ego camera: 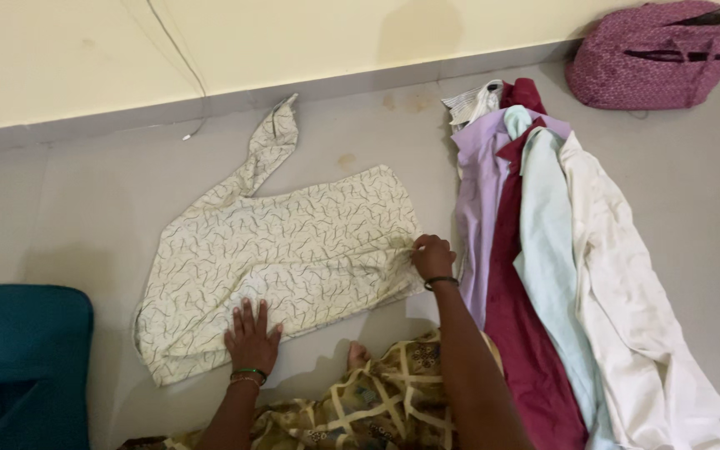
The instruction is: The person folds a shirt on the floor by smoothing the fabric, folding the bottom edge upward, and then bringing the sides and sleeves inward until the garment is in a rectangular shape.
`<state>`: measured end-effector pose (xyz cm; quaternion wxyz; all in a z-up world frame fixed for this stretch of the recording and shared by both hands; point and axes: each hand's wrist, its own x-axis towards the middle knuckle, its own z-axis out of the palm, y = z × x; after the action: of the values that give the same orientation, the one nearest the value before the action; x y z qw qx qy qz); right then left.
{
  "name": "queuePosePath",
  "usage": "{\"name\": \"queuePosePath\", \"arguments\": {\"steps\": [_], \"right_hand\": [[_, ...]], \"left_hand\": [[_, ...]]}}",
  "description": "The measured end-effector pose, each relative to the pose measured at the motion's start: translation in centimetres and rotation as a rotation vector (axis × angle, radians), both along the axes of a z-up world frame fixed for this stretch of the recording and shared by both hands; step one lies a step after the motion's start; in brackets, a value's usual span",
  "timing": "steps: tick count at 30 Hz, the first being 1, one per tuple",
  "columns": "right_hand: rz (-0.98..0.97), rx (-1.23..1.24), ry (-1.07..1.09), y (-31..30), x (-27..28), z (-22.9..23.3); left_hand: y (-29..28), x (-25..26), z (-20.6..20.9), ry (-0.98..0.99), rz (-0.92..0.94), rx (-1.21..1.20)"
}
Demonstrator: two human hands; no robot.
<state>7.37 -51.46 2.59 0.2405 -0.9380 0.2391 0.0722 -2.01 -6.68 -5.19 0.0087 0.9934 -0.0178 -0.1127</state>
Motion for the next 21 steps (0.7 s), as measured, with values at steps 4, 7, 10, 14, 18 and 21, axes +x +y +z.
{"name": "queuePosePath", "arguments": {"steps": [4,7,10,14,18,21], "right_hand": [[-0.084,0.198,-0.084,-0.6,-0.1,-2.0],[-0.108,0.23,-0.088,-1.5,0.1,-4.6],[-0.006,0.146,-0.074,-2.6,0.5,-6.0],[0.031,0.193,0.034,-4.2,0.5,-5.9],[-0.015,0.377,-0.183,-3.8,0.7,-5.7],[-0.003,0.268,-0.199,-2.2,0.5,-4.8]], "left_hand": [[0.2,-1.2,-0.9,-0.096,0.099,-0.101],[-0.1,-1.3,-1.0,-0.133,0.159,-0.208],[-0.3,-1.0,-0.5,-0.113,0.23,-0.291],[-0.3,-0.3,0.1,-0.105,0.274,-0.373],[-0.5,-0.8,0.4,-0.086,0.233,-0.273],[-0.7,-0.9,0.6,-0.128,0.224,-0.28]]}}
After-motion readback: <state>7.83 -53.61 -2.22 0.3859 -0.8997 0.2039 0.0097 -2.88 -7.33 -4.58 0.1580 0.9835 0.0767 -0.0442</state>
